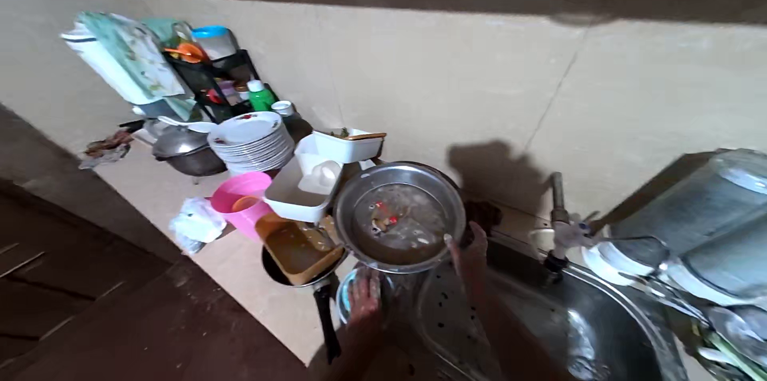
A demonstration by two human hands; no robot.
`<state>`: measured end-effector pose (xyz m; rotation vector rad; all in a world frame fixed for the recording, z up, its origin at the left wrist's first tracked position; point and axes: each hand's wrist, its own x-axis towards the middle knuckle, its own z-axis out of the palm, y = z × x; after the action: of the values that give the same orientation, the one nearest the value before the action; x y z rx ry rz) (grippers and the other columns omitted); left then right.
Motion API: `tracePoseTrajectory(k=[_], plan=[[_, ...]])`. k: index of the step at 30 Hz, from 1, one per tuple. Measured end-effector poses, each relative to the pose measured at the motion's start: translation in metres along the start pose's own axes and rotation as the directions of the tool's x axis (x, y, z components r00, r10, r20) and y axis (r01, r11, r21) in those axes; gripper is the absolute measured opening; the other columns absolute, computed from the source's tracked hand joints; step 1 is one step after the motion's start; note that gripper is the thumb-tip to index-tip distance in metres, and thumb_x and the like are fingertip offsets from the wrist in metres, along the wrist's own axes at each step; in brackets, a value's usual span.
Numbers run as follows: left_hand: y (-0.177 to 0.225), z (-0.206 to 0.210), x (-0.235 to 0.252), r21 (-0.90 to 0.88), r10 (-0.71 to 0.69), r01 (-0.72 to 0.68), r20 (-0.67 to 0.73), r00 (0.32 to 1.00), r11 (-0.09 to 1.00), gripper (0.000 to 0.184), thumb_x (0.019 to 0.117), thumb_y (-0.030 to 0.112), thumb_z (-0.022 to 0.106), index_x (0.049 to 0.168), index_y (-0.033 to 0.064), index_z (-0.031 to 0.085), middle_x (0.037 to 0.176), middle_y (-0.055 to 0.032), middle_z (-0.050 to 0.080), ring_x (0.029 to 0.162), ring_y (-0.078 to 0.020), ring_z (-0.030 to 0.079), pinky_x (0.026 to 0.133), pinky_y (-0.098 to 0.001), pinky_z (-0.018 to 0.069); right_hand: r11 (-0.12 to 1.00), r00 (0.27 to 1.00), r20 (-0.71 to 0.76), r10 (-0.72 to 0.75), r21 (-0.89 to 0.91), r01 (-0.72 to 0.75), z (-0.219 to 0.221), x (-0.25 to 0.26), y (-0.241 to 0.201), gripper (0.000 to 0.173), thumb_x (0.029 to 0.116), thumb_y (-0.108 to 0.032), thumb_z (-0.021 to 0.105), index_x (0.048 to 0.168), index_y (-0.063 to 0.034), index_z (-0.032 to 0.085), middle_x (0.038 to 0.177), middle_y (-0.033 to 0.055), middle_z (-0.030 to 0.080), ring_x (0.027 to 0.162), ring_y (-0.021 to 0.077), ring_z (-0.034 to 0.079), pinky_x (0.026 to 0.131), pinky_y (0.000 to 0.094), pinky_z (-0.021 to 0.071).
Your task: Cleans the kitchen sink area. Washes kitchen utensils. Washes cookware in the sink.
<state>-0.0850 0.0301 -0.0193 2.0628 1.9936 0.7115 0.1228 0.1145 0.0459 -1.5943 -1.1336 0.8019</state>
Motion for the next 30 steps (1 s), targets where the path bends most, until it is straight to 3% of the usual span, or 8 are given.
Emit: tracePoseTrajectory(k=[3, 5, 10, 14, 19, 22, 25, 30], plan=[[-0.015, 0.0, -0.003, -0.069, 0.101, -0.109, -0.104, 0.989, 0.992, 0.061, 0.0959, 0.038, 0.063, 0.138, -0.0057, 0.059, 0.146, -0.0291, 0.054, 0.137, -0.0482, 0.049, 0.115, -0.0623, 0.0365, 0.967, 0.965, 0.049, 0.256, 0.001, -0.256, 0.029, 0.009, -0.011, 0.066, 0.1055, -0.01, 0.053, 0.159, 0.004, 0.017, 0.157, 0.0315, 0.034, 0.143, 0.0413, 0.041, 0.115, 0.0509, 0.0384], [-0.018, -0.004, -0.006, -0.141, 0.118, -0.132, -0.105, 0.987, 0.981, 0.059, 0.0951, 0.033, 0.066, 0.137, -0.0084, 0.058, 0.144, -0.0298, 0.055, 0.136, -0.0486, 0.05, 0.114, -0.0612, 0.0361, 0.945, 0.949, -0.001, 0.315, 0.088, -0.314, 0.034, 0.01, -0.011, 0.064, 0.1028, -0.007, 0.056, 0.158, 0.0008, 0.023, 0.15, 0.0307, 0.042, 0.133, 0.0421, 0.05, 0.106, 0.0558, 0.0452], [-0.017, -0.005, -0.004, -0.425, 0.034, -0.133, -0.233, 0.972, 0.895, 0.049, 0.0984, 0.02, 0.061, 0.134, -0.0129, 0.058, 0.14, -0.0338, 0.056, 0.135, -0.0498, 0.05, 0.117, -0.0569, 0.0357, 0.971, 0.969, -0.068, 0.236, -0.013, -0.237, 0.034, 0.01, -0.016, 0.076, 0.0957, 0.003, 0.061, 0.159, 0.0015, 0.019, 0.155, 0.0309, 0.037, 0.141, 0.0419, 0.043, 0.112, 0.0546, 0.0396], [-0.021, -0.02, 0.016, -0.502, -0.029, -0.172, -0.368, 0.929, 0.847, 0.051, 0.0997, 0.032, 0.051, 0.129, -0.0092, 0.061, 0.133, -0.03, 0.061, 0.129, -0.0439, 0.056, 0.111, -0.058, 0.0403, 0.97, 0.974, -0.039, 0.224, 0.11, -0.218, 0.029, 0.014, -0.004, 0.077, 0.0931, 0.008, 0.061, 0.159, -0.002, 0.021, 0.154, 0.0287, 0.038, 0.137, 0.0394, 0.047, 0.109, 0.0545, 0.0433], [-0.026, -0.051, 0.066, -0.735, -0.267, 0.101, -0.112, 0.957, 0.67, 0.07, 0.0972, 0.019, 0.065, 0.152, -0.0091, 0.032, 0.147, -0.0329, 0.044, 0.123, -0.0351, 0.059, 0.101, -0.0446, 0.0525, 0.937, 0.973, 0.003, 0.231, 0.268, -0.224, 0.015, 0.014, 0.02, 0.08, 0.0907, 0.012, 0.059, 0.159, -0.0045, 0.021, 0.152, 0.0275, 0.041, 0.131, 0.0364, 0.052, 0.103, 0.0521, 0.0482], [-0.01, -0.069, 0.095, -0.73, -0.308, 0.201, -0.014, 0.951, 0.654, 0.061, 0.0969, 0.009, 0.065, 0.149, -0.0082, 0.039, 0.143, -0.0308, 0.051, 0.127, -0.035, 0.058, 0.108, -0.0478, 0.048, 0.903, 0.974, 0.026, 0.227, 0.37, -0.22, 0.01, 0.015, 0.034, 0.078, 0.0905, 0.013, 0.058, 0.158, -0.0062, 0.023, 0.148, 0.0261, 0.044, 0.124, 0.0344, 0.056, 0.097, 0.0504, 0.0518], [0.001, -0.074, 0.116, -0.724, -0.355, 0.24, -0.007, 0.935, 0.647, 0.046, 0.0935, -0.002, 0.063, 0.137, -0.0092, 0.049, 0.126, -0.0277, 0.061, 0.114, -0.0308, 0.062, 0.098, -0.0461, 0.0515, 0.889, 0.973, 0.074, 0.221, 0.396, -0.232, -0.001, 0.014, 0.044, 0.079, 0.0905, 0.011, 0.059, 0.158, -0.0066, 0.022, 0.147, 0.0258, 0.046, 0.122, 0.0329, 0.058, 0.096, 0.0493, 0.0526], [0.019, -0.066, 0.112, -0.69, -0.285, 0.201, -0.009, 0.958, 0.695, 0.057, 0.0917, -0.007, 0.061, 0.146, -0.0079, 0.042, 0.136, -0.0283, 0.056, 0.121, -0.0296, 0.059, 0.102, -0.0443, 0.0507, 0.812, 0.946, 0.117, 0.301, 0.488, -0.319, -0.02, 0.005, 0.065, 0.074, 0.0971, 0.0, 0.061, 0.159, -0.011, 0.022, 0.147, 0.0243, 0.046, 0.123, 0.0338, 0.057, 0.097, 0.0515, 0.052]])
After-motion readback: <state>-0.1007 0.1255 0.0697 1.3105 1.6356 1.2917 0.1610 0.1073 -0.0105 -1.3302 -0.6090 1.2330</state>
